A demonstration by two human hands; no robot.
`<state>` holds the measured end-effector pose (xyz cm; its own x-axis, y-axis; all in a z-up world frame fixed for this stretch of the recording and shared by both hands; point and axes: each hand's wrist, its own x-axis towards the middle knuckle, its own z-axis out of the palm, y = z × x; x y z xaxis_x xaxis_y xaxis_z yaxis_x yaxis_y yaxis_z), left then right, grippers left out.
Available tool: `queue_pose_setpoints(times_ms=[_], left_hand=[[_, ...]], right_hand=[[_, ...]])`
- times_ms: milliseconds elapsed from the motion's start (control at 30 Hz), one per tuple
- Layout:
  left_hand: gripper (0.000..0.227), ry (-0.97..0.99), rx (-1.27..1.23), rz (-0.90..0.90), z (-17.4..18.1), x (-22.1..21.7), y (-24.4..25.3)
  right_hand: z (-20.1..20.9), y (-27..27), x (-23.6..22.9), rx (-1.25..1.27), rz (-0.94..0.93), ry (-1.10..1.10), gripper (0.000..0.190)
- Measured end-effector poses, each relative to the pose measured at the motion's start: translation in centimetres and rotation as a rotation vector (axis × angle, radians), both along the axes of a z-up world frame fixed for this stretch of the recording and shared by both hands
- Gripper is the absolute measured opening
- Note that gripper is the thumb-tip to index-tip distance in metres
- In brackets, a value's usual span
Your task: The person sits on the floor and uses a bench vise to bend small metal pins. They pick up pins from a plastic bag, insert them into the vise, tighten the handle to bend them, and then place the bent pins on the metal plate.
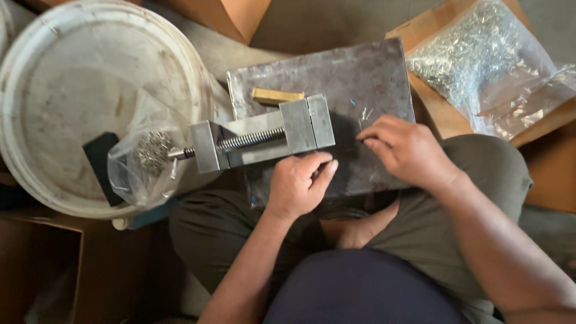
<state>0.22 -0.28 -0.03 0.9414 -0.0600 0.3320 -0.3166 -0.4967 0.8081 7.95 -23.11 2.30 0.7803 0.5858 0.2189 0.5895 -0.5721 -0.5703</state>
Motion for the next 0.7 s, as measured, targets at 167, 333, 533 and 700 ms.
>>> queue_pose_setpoints(times_ms=[167,333,533,700], left_hand=[[0.011,0.004,-0.03,-0.007,0.0,-0.1,-0.1],[0.011,-0.004,-0.047,-0.02,0.2,-0.1,-0.1],[0.011,0.016,-0.059,-0.028,0.2,-0.1,0.0],[0.011,-0.001,-0.047,-0.029,0.3,0.0,0.0]], right_hand=[[0.4,-0.2,-0.1,0.008,0.075,0.04,0.014],[0.9,0.3,-0.4,-0.03,0.104,-0.026,0.013],[0.8,0.8,-0.6,-0.105,0.074,-0.083,0.012],[0.3,1.2,-0.6,-0.179,0.044,-0.095,0.013]])
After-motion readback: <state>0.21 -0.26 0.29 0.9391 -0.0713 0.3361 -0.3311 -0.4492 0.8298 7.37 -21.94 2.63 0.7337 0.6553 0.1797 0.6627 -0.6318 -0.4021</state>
